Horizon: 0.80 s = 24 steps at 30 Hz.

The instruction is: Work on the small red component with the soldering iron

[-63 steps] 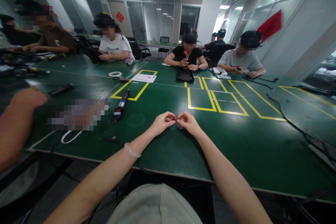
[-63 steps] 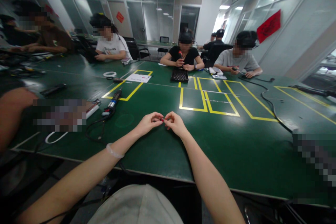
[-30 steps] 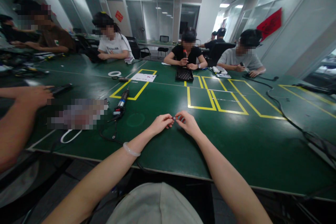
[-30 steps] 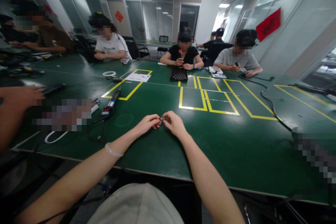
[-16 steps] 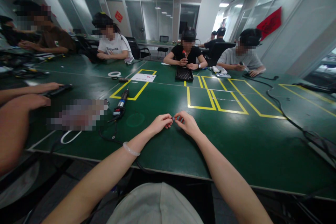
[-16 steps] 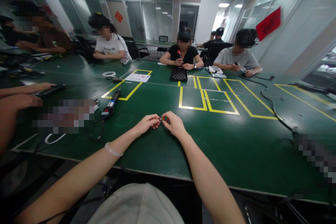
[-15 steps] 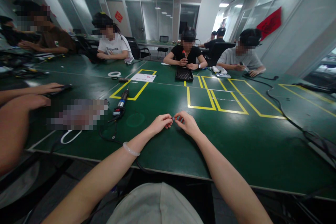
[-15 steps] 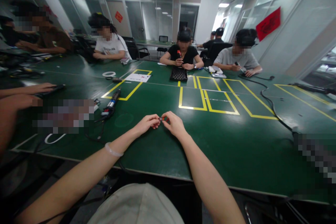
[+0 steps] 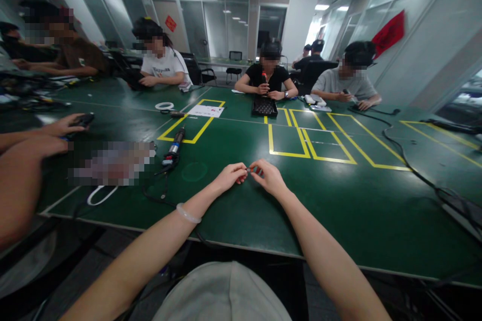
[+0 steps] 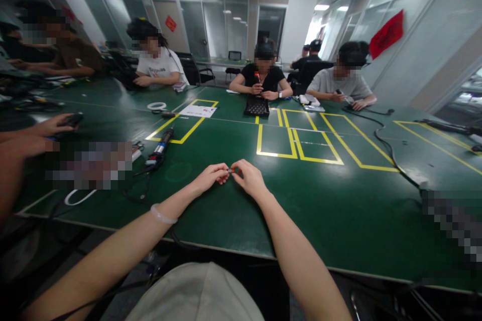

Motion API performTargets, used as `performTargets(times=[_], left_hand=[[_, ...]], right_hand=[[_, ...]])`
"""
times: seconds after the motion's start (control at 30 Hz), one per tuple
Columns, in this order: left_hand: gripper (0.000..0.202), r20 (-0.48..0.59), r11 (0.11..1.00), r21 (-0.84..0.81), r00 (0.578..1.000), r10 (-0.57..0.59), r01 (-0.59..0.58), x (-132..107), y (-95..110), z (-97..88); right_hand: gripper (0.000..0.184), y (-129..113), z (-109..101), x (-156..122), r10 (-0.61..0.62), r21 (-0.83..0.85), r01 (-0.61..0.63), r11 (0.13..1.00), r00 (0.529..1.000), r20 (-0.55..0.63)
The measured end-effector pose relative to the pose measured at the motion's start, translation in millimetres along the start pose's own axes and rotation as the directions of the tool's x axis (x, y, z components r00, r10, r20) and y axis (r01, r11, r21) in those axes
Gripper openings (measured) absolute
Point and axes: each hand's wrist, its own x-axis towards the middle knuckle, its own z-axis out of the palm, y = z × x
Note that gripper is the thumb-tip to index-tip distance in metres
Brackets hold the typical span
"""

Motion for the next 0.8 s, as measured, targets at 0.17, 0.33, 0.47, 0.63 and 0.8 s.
performTargets(times=[0.17, 0.33, 0.47, 0.63, 0.8], left_hand=[[0.016, -0.012, 1.000, 0.015, 1.000, 0.005, -0.005, 1.1, -1.9, -0.7], [0.016, -0.014, 0.999, 0.022, 1.000, 0.028, -0.028, 1.6, -3.4, -0.3], [0.015, -0.014, 0.999, 0.021, 1.000, 0.025, -0.025, 0.6, -2.7, 0.6], [0.014, -0.021, 1.000, 0.019, 1.000, 0.015, -0.015, -0.3, 0.0, 1.6], [0.014, -0.012, 0.999, 0.031, 0.999, 0.033, -0.033, 1.0, -2.2, 1.2]], right_hand=[[0.015, -2.2, -0.9, -0.7, 0.006, -0.005, -0.006, 1.000, 1.000, 0.005], [0.015, -3.1, -2.0, -0.9, 0.015, 0.004, -0.015, 1.000, 1.000, 0.009], [0.015, -1.5, -1.6, 0.0, 0.023, 0.011, -0.023, 1.000, 1.000, -0.001], [0.015, 1.6, 0.1, 0.2, 0.023, 0.010, -0.023, 1.000, 1.000, -0.004], [0.015, 1.5, 0.1, -0.4, 0.016, 0.010, -0.016, 1.000, 1.000, -0.003]])
